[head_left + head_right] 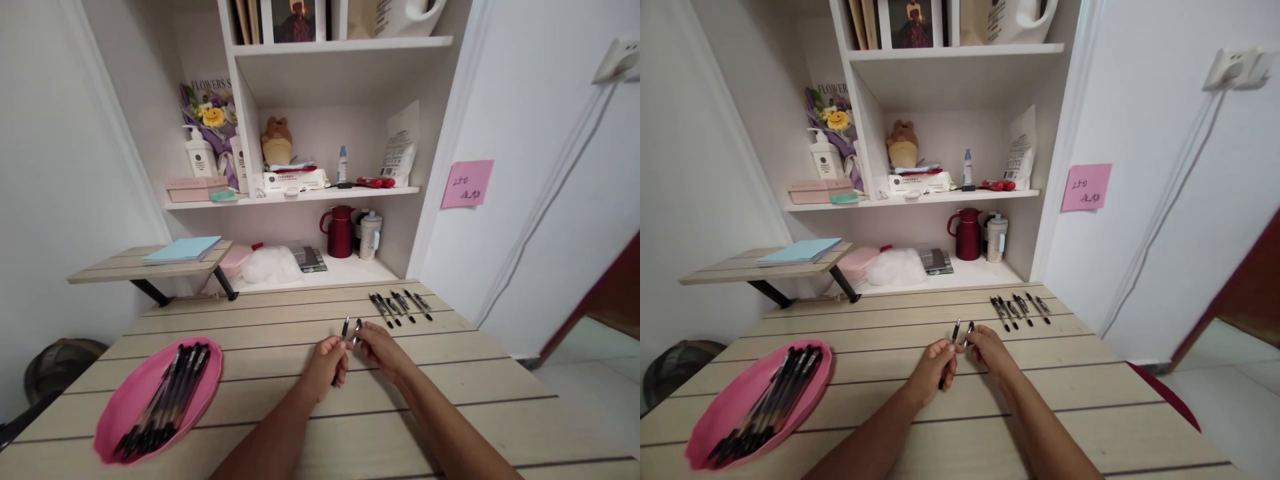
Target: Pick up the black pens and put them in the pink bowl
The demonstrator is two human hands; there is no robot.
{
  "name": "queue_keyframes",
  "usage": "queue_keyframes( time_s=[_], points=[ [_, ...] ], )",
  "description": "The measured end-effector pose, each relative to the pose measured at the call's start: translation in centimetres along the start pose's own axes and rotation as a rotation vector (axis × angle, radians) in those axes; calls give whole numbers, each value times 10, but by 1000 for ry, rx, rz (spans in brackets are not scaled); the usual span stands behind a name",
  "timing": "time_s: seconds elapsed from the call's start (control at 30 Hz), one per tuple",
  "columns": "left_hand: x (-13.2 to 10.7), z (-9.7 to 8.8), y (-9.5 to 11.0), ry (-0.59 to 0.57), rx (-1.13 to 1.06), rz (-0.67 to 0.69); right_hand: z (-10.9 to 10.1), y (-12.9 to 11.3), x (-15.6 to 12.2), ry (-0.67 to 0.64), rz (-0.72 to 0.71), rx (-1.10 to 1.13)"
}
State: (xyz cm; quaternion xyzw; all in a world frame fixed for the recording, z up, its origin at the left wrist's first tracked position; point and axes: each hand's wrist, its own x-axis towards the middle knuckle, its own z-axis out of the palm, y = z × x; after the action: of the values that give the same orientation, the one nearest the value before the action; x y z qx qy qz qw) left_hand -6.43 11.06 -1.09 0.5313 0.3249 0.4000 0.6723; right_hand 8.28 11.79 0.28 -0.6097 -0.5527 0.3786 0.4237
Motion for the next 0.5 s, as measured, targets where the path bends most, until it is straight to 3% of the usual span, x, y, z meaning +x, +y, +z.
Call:
queue_keyframes(
  time_s=[0.13, 0.2, 0.5],
  points=[
    [-1, -1, 0, -29, 26, -23, -7, 3, -3, 78, 12, 684],
    [-1, -1, 0, -45, 77, -40, -11, 3, -3, 123, -18, 826],
    [-2, 4, 1, -54, 170, -71, -19, -11, -11, 223, -132, 823]
  ],
)
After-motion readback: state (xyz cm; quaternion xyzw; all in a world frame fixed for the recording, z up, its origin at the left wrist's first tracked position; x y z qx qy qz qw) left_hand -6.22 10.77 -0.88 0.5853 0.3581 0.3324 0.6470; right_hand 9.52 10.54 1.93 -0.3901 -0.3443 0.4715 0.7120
